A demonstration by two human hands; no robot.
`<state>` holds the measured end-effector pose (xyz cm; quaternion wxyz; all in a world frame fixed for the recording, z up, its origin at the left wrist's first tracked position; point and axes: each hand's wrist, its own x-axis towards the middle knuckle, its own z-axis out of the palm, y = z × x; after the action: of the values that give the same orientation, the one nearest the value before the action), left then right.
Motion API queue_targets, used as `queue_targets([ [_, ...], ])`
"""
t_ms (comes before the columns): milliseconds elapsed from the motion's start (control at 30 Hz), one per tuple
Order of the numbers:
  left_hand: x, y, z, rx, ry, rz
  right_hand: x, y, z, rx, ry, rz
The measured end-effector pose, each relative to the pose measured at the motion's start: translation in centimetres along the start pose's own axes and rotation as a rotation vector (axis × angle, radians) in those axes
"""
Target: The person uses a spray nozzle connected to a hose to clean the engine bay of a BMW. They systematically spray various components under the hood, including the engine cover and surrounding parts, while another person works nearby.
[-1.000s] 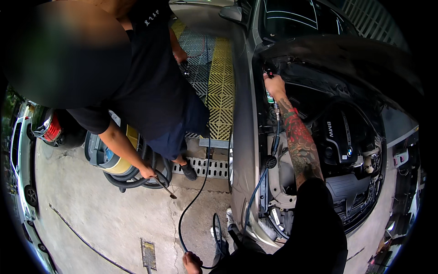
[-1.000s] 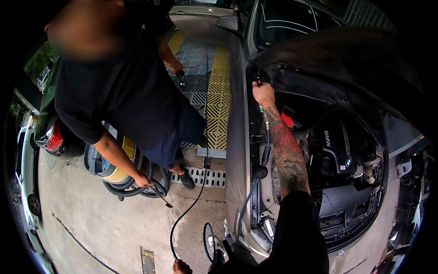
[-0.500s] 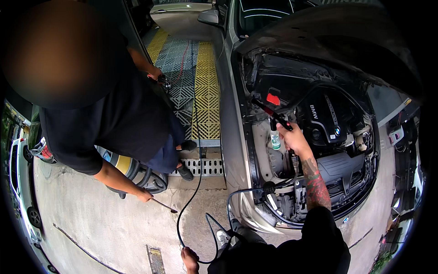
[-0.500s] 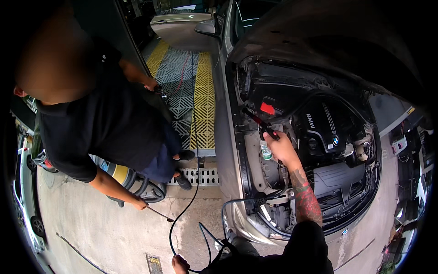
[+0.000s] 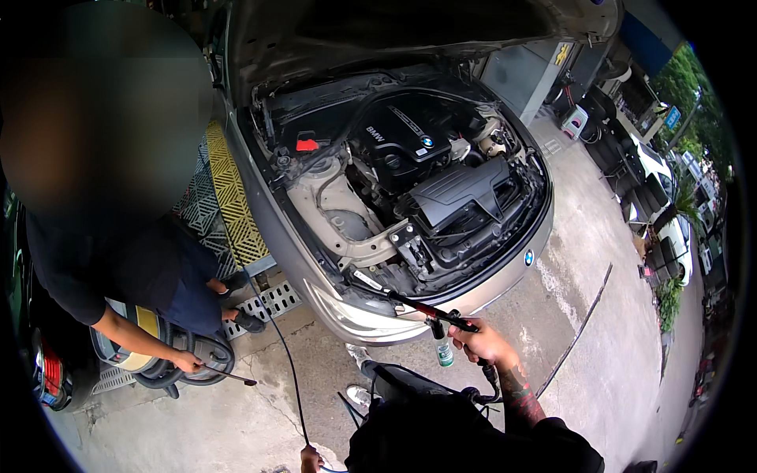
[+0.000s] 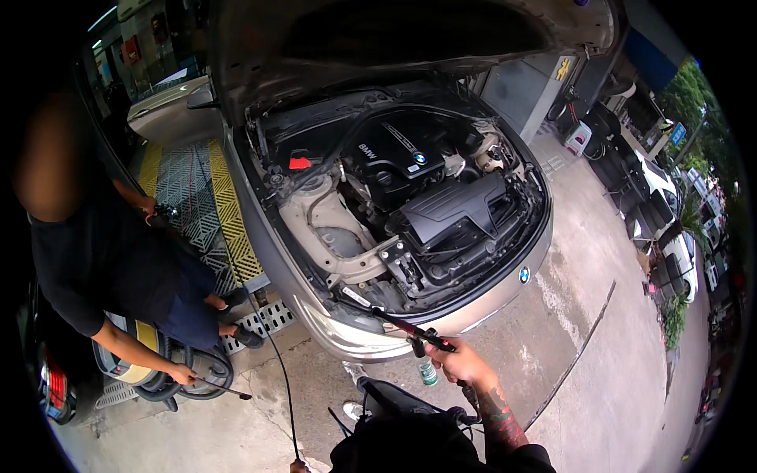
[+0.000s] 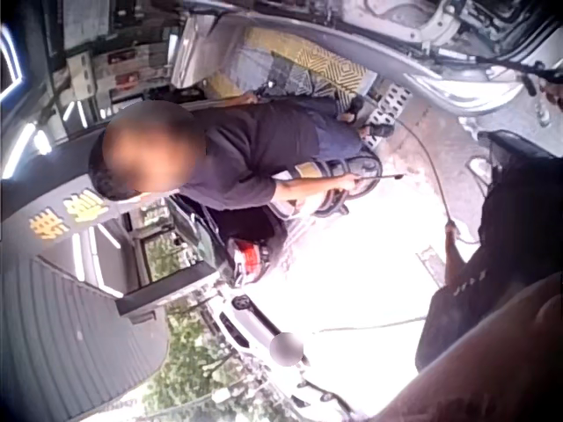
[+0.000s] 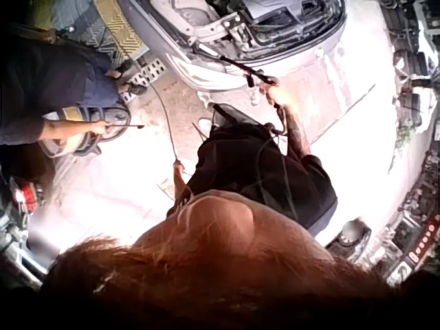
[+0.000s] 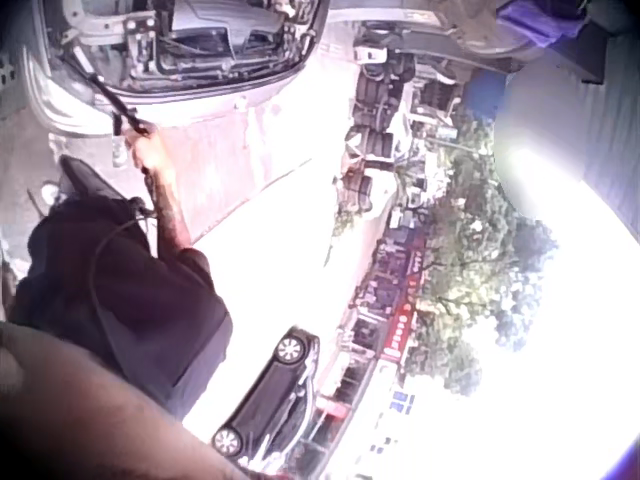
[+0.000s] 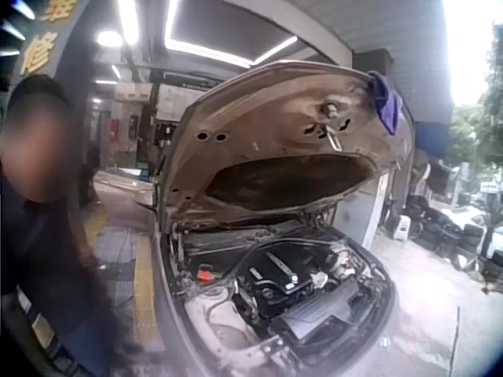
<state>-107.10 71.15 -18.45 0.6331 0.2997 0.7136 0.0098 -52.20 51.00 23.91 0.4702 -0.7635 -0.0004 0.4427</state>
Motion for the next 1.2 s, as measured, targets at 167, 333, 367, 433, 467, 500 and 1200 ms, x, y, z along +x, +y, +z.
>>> queue_targets([
  [167,1.0,-3.6,1.1,-0.045,-0.033,-0.305,-2.3,7.1,-3.4,-0.141,0.221,0.058],
  [333,-3.7,-4.1,7.3,-0.018,0.028,-0.180,-3.6,11.4,-7.2,-0.152,0.226,0.074],
  [367,-4.7,-4.7,7.9,-0.038,0.043,-0.185,-3.7,11.8,-7.9,-0.177,0.216,0.083],
  [433,-5.9,-6.8,9.2,-0.085,0.049,-0.118,-3.2,14.0,-9.9,-0.208,0.195,0.076],
  [467,-6.6,-8.0,9.8,-0.097,0.073,-0.113,-3.1,14.6,-10.9,-0.232,0.178,0.057],
  [500,-7.3,-9.3,10.4,-0.112,0.098,-0.111,-2.8,15.2,-11.8,-0.258,0.157,0.039],
  [1200,-16.4,-15.2,23.7,-0.393,0.117,-0.032,4.6,10.9,-21.4,-0.276,-0.083,-0.134],
])
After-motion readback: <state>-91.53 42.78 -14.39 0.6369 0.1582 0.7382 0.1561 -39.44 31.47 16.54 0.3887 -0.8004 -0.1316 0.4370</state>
